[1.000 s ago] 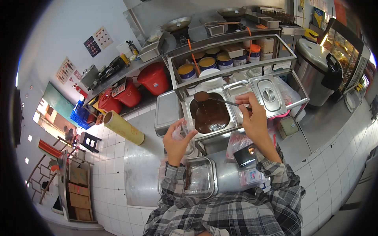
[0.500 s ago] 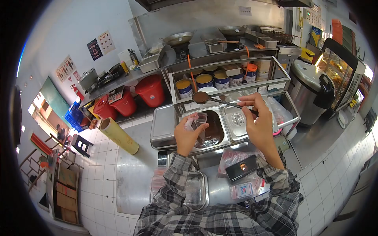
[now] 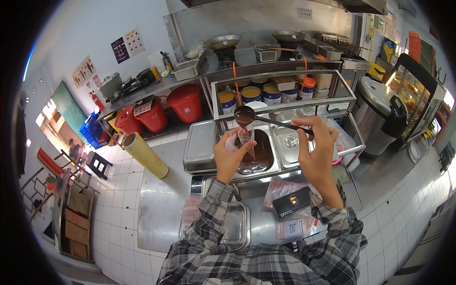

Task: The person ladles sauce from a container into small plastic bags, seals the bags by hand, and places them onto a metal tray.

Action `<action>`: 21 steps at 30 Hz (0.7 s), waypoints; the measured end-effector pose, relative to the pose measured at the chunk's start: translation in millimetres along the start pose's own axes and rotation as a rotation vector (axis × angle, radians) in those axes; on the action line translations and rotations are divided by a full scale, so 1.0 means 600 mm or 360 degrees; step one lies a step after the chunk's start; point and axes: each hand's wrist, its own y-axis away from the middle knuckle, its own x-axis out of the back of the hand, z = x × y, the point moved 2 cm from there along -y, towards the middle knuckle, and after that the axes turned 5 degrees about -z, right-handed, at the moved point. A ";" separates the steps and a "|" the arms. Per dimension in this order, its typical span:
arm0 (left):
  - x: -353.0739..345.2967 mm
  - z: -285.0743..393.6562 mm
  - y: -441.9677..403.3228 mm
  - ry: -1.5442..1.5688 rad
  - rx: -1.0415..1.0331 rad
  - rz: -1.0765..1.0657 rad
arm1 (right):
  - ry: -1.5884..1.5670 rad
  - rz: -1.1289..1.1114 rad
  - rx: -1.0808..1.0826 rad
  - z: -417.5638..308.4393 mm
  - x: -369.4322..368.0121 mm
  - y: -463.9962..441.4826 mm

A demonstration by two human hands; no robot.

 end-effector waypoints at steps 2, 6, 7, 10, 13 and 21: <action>-0.001 0.001 -0.001 0.0086 -0.0026 -0.0008 | 0.0110 0.0047 0.0091 -0.007 0.003 -0.002; 0.001 0.007 0.001 0.0143 0.0085 -0.0035 | 0.0206 0.0132 0.0272 -0.011 0.003 -0.005; 0.001 0.013 0.002 0.0148 0.0097 -0.0038 | 0.0231 0.0153 0.0324 -0.011 0.004 -0.005; 0.003 0.029 0.004 0.0199 0.0130 -0.0043 | 0.0322 0.0159 0.0443 -0.010 0.002 -0.003; 0.004 0.026 0.006 0.0274 0.0139 -0.0035 | 0.0426 0.0164 0.0606 -0.011 0.001 0.001; 0.014 0.018 0.011 0.0221 0.0121 -0.0007 | 0.0477 0.0033 0.0635 -0.012 -0.003 0.007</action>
